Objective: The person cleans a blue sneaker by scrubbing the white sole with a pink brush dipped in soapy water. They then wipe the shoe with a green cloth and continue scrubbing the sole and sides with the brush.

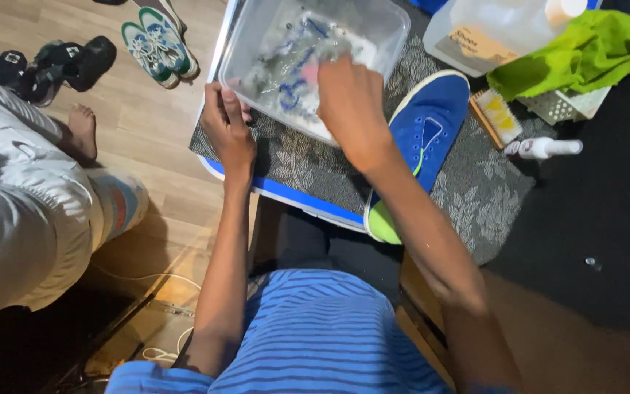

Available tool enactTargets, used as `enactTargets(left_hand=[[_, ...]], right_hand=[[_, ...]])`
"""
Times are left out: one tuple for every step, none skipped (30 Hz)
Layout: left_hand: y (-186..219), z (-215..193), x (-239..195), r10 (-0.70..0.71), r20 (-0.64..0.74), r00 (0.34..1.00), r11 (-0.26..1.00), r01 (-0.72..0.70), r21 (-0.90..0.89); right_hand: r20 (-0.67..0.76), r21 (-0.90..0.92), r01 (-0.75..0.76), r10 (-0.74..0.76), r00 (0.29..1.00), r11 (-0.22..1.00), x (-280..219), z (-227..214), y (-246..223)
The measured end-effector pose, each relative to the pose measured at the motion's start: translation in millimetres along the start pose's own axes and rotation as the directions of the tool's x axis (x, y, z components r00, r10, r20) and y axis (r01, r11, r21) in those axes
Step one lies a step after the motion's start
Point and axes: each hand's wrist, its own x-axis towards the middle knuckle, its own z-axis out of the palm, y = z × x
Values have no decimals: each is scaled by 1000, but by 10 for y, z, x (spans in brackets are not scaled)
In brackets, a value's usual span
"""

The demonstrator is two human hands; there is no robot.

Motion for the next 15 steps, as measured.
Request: enactTargets(left_hand=[[13, -4, 23, 4, -4, 1000, 1000, -4, 2], [25, -8, 42, 13, -1, 1000, 1000, -13, -2], [39, -14, -7, 11, 12, 1000, 1000, -11, -7], [33, -18, -15, 4, 17, 1000, 1000, -4, -5], [27, -9, -8, -1, 10, 1000, 1000, 1, -7], [25, -1, 8, -6, 3, 1000, 1000, 6, -10], [11, 9, 18, 1, -2, 1000, 1000, -1, -12], [-3, 17, 31, 0, 1, 1000, 1000, 0, -2], [-20, -6, 0, -10, 4, 1000, 1000, 10, 14], [-6, -2, 32, -11, -3, 1000, 1000, 11, 18], [9, -6, 22, -10, 4, 1000, 1000, 10, -6], [25, -7, 13, -8, 10, 1000, 1000, 8, -30], [21, -13, -14, -8, 13, 1000, 999, 9, -31], [21, -19, -32, -26, 18, 999, 999, 27, -27], [16, -16, 2, -34, 11, 999, 999, 34, -24]], right_hand=[[-5, 1, 3, -3, 1000, 1000, -10, -116, -44], [96, 172, 29, -46, 994, 985, -24, -230, -86], [199, 339, 28, -100, 975, 940, -101, -322, -118], [208, 341, 22, -98, 973, 940, -47, -171, -78], [38, 158, 35, -41, 998, 987, 21, -28, -30], [-141, -30, 13, -17, 990, 999, 92, 110, 17], [-150, -32, 15, -20, 989, 999, 62, 29, 8], [0, 54, 72, -73, 997, 996, 33, -54, -4], [154, 151, 119, -142, 978, 981, -30, -118, -35], [154, 152, 126, -150, 977, 980, 34, -168, -62], [124, 186, 93, -118, 985, 978, 48, -201, -88], [95, 221, 61, -83, 992, 973, 64, -235, -111], [96, 220, 58, -80, 992, 974, 62, -92, -69], [45, 40, 10, -12, 999, 999, 65, 45, -26], [-31, -139, -40, 36, 999, 989, 133, 162, 11]])
